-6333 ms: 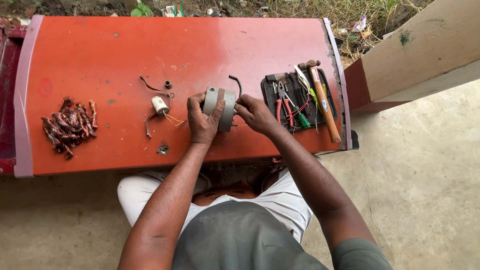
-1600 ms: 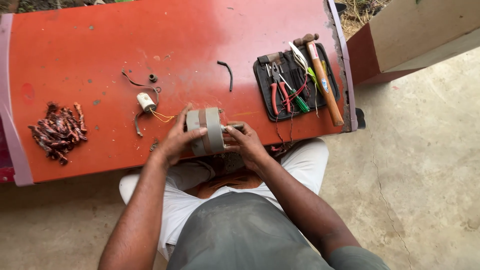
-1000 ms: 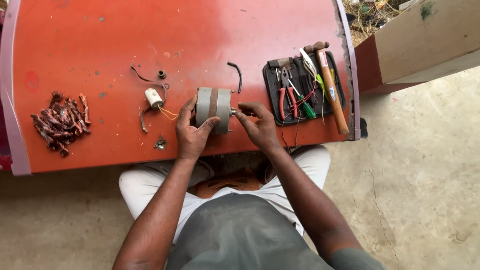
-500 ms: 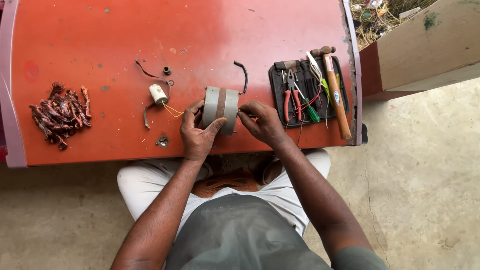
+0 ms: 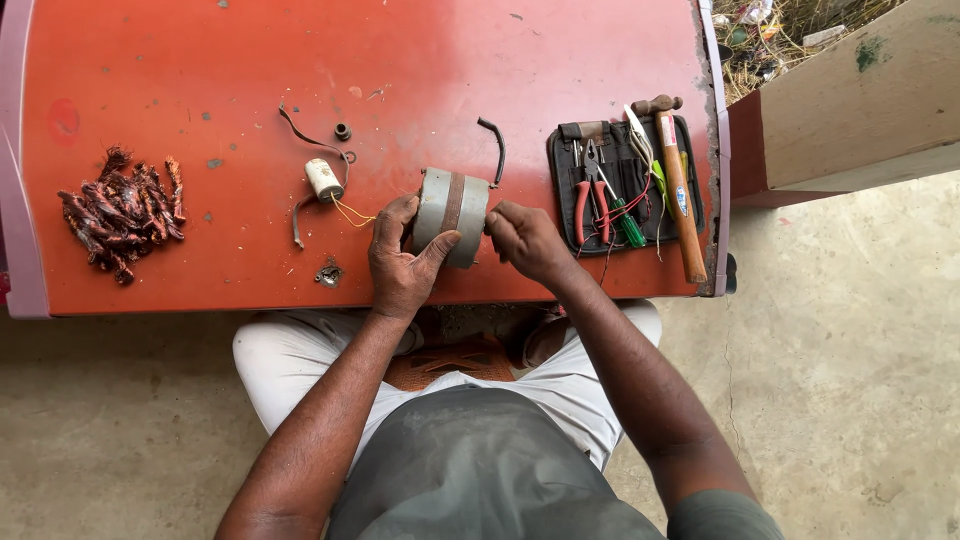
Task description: Disassembling and inspecting an electric motor and its components.
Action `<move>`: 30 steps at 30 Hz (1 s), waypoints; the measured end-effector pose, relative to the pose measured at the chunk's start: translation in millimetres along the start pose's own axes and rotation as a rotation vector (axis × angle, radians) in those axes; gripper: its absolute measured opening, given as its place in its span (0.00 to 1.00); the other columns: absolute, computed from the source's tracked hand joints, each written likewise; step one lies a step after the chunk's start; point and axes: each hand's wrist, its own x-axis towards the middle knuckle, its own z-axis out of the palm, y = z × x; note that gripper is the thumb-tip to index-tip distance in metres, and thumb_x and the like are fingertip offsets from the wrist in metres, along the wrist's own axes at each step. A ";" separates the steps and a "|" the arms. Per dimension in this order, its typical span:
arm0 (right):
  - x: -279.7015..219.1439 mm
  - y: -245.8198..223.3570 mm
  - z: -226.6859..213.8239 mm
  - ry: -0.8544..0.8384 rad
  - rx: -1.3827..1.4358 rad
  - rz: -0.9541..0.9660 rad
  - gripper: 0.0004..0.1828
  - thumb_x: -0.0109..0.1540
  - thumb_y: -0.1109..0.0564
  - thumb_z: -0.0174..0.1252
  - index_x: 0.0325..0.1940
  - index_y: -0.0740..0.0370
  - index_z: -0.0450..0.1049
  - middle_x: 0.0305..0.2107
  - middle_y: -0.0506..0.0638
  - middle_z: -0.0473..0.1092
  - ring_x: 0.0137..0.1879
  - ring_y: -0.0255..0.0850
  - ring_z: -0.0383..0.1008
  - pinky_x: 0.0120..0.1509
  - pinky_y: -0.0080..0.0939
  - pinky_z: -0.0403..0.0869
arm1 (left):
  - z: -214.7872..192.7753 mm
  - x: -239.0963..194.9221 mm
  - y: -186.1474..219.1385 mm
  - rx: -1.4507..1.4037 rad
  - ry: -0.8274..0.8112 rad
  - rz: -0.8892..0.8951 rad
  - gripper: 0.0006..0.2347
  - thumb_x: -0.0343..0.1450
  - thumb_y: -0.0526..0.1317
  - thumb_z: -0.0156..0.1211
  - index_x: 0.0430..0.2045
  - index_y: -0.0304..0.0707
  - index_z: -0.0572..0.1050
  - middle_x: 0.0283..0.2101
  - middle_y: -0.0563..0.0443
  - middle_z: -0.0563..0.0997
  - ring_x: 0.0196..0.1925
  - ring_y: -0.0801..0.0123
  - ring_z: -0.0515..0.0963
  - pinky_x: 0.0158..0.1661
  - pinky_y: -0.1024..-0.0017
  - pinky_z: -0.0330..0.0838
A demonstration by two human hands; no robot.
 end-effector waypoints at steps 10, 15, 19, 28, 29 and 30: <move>-4.7 -9.3 9.2 -0.026 0.303 0.135 0.18 0.73 0.47 0.48 0.39 0.65 0.68 0.22 0.48 0.69 0.25 0.35 0.73 0.25 0.33 0.71 | -1.2 -3.7 7.9 0.013 0.029 0.020 0.23 0.71 0.45 0.74 0.56 0.39 0.69 0.57 0.46 0.74 0.61 0.62 0.76 0.62 0.63 0.74; -4.8 3.7 15.1 0.041 0.442 0.190 0.09 0.72 0.55 0.50 0.45 0.64 0.67 0.26 0.50 0.71 0.29 0.34 0.76 0.30 0.34 0.73 | 2.2 3.5 10.6 -0.230 0.028 -0.129 0.24 0.69 0.45 0.74 0.54 0.37 0.67 0.56 0.48 0.72 0.60 0.64 0.74 0.62 0.65 0.73; -11.5 11.2 21.8 0.062 0.407 0.092 0.08 0.71 0.56 0.52 0.47 0.64 0.66 0.29 0.52 0.72 0.33 0.34 0.78 0.35 0.34 0.78 | -1.0 0.0 -13.8 -0.442 0.088 -0.293 0.18 0.72 0.44 0.71 0.51 0.38 0.73 0.53 0.49 0.77 0.59 0.66 0.75 0.63 0.67 0.71; -18.4 7.4 29.9 0.157 0.528 0.131 0.11 0.71 0.54 0.56 0.48 0.66 0.69 0.32 0.53 0.74 0.38 0.35 0.78 0.44 0.37 0.80 | -6.8 17.6 -27.8 -0.877 0.104 -0.653 0.07 0.70 0.39 0.70 0.38 0.39 0.81 0.41 0.54 0.83 0.52 0.70 0.77 0.62 0.64 0.66; -17.8 7.7 30.4 0.171 0.521 0.122 0.11 0.70 0.54 0.56 0.48 0.66 0.70 0.33 0.53 0.74 0.38 0.36 0.78 0.44 0.37 0.80 | -6.5 20.5 -25.9 -0.881 0.113 -0.677 0.07 0.70 0.38 0.70 0.38 0.39 0.82 0.41 0.54 0.84 0.51 0.71 0.77 0.61 0.64 0.66; -18.4 8.6 29.5 0.187 0.510 0.114 0.12 0.70 0.54 0.57 0.49 0.66 0.70 0.33 0.53 0.75 0.39 0.36 0.78 0.44 0.37 0.80 | -4.2 23.0 -24.2 -0.889 0.119 -0.704 0.07 0.69 0.38 0.69 0.38 0.39 0.82 0.40 0.55 0.84 0.50 0.71 0.77 0.60 0.64 0.66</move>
